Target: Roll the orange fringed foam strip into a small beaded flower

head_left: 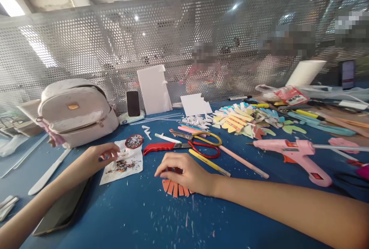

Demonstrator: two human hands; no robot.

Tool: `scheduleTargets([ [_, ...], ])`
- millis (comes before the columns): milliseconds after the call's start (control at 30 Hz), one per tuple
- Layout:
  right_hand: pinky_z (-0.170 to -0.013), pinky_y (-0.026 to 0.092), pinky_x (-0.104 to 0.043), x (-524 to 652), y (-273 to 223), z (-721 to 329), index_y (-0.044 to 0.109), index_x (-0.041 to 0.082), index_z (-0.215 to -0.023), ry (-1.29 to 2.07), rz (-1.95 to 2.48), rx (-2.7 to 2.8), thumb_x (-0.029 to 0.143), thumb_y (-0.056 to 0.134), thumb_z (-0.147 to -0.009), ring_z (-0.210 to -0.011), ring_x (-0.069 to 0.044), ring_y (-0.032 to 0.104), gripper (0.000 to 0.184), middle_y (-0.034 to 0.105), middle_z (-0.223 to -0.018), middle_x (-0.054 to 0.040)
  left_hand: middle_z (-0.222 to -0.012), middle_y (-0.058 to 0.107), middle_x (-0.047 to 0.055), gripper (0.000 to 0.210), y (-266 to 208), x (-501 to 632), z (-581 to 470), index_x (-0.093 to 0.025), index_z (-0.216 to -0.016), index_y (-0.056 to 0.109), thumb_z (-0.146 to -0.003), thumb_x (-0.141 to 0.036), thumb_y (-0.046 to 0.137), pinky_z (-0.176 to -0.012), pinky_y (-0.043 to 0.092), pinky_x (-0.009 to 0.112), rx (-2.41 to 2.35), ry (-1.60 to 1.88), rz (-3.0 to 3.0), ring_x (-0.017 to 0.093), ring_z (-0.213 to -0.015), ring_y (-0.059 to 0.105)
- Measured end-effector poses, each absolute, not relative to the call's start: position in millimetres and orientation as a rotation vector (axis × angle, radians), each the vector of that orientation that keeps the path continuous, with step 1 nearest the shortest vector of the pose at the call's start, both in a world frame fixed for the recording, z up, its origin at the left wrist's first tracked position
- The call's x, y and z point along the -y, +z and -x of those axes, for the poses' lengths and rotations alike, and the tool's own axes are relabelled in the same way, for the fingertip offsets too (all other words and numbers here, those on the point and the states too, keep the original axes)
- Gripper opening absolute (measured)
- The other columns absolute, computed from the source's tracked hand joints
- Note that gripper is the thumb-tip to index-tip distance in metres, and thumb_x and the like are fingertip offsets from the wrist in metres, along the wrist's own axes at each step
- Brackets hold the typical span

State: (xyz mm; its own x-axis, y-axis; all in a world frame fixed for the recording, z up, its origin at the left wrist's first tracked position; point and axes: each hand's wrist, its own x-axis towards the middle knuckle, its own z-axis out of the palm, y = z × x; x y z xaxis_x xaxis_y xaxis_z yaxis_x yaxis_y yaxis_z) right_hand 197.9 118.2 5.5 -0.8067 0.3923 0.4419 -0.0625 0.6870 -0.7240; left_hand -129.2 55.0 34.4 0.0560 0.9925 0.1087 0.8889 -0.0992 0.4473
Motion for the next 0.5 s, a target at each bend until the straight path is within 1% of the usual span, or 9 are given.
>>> scheduleTargets([
  [133, -0.066, 0.047, -0.025, -116, 9, -198, 0.069, 0.017, -0.090, 1.047, 0.283, 2.287, 0.018, 0.061, -0.092, -0.072, -0.012, 0.058, 0.009, 0.067, -0.086, -0.0035, -0.094, 0.077, 0.007, 0.029, 20, -53, 142, -0.024, -0.088, 0.072, -0.087, -0.046, 0.054, -0.069, 0.052, 0.028, -1.911, 0.452, -2.189, 0.026, -0.083, 0.070],
  [400, -0.062, 0.045, -0.025, -116, 10, -197, 0.067, 0.017, -0.088, 1.047, 0.287, 2.290, 0.019, 0.060, -0.092, -0.070, -0.012, 0.056, 0.008, 0.065, -0.084, -0.0028, -0.099, 0.076, 0.004, 0.022, 13, -58, 138, -0.027, -0.092, 0.073, -0.089, -0.038, 0.054, -0.069, 0.052, 0.028, -1.869, 0.421, -2.214, 0.022, -0.082, 0.070],
  [500, -0.058, 0.042, -0.024, -116, 10, -197, 0.067, 0.018, -0.087, 1.038, 0.297, 2.298, 0.019, 0.060, -0.092, -0.067, -0.011, 0.054, 0.008, 0.064, -0.083, -0.0019, -0.097, 0.075, 0.003, 0.022, 12, -57, 134, -0.027, -0.089, 0.072, -0.088, -0.037, 0.053, -0.069, 0.052, 0.027, -1.901, 0.434, -2.210, 0.022, -0.079, 0.070],
])
